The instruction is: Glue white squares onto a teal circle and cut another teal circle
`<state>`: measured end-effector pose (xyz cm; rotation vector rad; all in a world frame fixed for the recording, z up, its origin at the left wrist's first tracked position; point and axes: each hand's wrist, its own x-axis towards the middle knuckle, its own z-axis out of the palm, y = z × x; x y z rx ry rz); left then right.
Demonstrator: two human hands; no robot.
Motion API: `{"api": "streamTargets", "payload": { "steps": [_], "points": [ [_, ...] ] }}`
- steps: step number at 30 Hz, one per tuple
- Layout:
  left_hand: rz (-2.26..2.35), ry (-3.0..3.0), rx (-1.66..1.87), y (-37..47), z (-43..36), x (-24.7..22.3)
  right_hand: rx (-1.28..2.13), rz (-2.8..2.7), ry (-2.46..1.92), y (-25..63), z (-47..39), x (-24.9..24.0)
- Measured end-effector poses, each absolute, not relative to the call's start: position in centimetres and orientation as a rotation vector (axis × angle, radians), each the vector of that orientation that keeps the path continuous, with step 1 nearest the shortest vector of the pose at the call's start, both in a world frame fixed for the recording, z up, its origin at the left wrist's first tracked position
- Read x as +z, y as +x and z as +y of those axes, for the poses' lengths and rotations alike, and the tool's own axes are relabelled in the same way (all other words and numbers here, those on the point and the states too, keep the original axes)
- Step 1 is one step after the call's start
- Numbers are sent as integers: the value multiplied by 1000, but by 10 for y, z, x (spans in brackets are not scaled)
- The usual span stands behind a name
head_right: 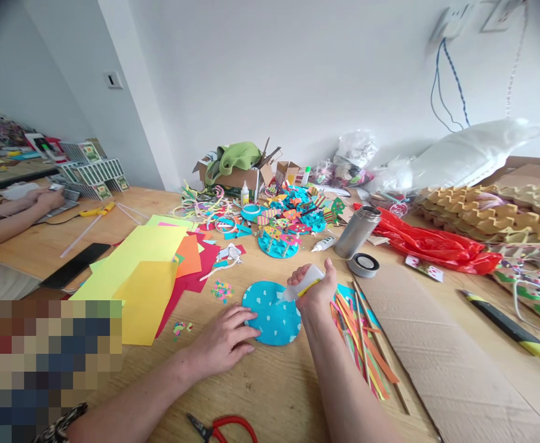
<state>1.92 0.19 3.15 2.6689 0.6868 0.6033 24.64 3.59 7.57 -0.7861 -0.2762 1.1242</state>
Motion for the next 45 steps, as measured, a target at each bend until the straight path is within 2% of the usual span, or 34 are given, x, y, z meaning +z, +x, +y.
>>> {"api": "streamTargets", "payload": {
  "steps": [45],
  "points": [
    [670, 2680, 643, 19, 2, 31, 1079, -286, -810, 246, 37, 75]
  ]
}}
